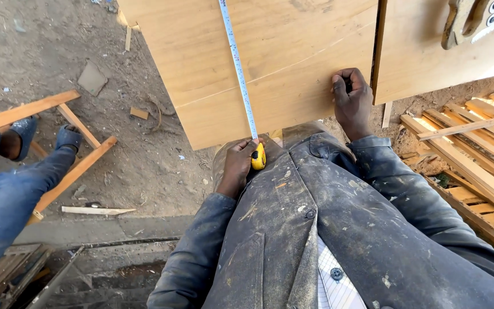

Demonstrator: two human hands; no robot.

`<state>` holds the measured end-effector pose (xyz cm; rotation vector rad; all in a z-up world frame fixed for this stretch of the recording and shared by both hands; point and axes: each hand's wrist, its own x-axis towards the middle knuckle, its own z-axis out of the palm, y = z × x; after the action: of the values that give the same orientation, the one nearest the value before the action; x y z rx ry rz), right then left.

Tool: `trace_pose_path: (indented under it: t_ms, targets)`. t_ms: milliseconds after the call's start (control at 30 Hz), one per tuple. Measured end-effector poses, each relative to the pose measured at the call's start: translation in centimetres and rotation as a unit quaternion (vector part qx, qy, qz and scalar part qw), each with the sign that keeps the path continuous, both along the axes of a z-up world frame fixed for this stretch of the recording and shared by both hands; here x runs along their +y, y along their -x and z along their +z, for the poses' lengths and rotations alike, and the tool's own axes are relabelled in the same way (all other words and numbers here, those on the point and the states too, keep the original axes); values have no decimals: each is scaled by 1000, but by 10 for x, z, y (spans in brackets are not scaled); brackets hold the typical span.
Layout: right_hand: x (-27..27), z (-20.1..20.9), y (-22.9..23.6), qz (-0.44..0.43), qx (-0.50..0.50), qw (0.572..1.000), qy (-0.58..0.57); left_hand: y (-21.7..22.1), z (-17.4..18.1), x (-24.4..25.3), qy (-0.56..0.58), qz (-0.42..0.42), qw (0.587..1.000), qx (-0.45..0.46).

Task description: Measuring and marking a wooden board using a tape measure and a pencil

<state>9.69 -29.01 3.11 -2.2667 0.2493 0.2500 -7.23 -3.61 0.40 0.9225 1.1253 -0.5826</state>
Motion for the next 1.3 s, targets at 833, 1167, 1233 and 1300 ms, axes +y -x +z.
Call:
trace_pose_path:
  t_ms: [833,1167,1233,1300]
  targets:
    - [-4,4,-6,31,-54,994,-92,-2,7,-4,-52,-28,998,-36]
    - [-15,-21,2,49,-110,993,-11,8,-3,5,-102,-67,991,-53]
    - [-15,-18,1,38,-103,993,35,5,2,3,-128,-112,983,-74]
    - [-13,-15,-1,25,-75,997,11,6,5,1,-84,-68,994,-19]
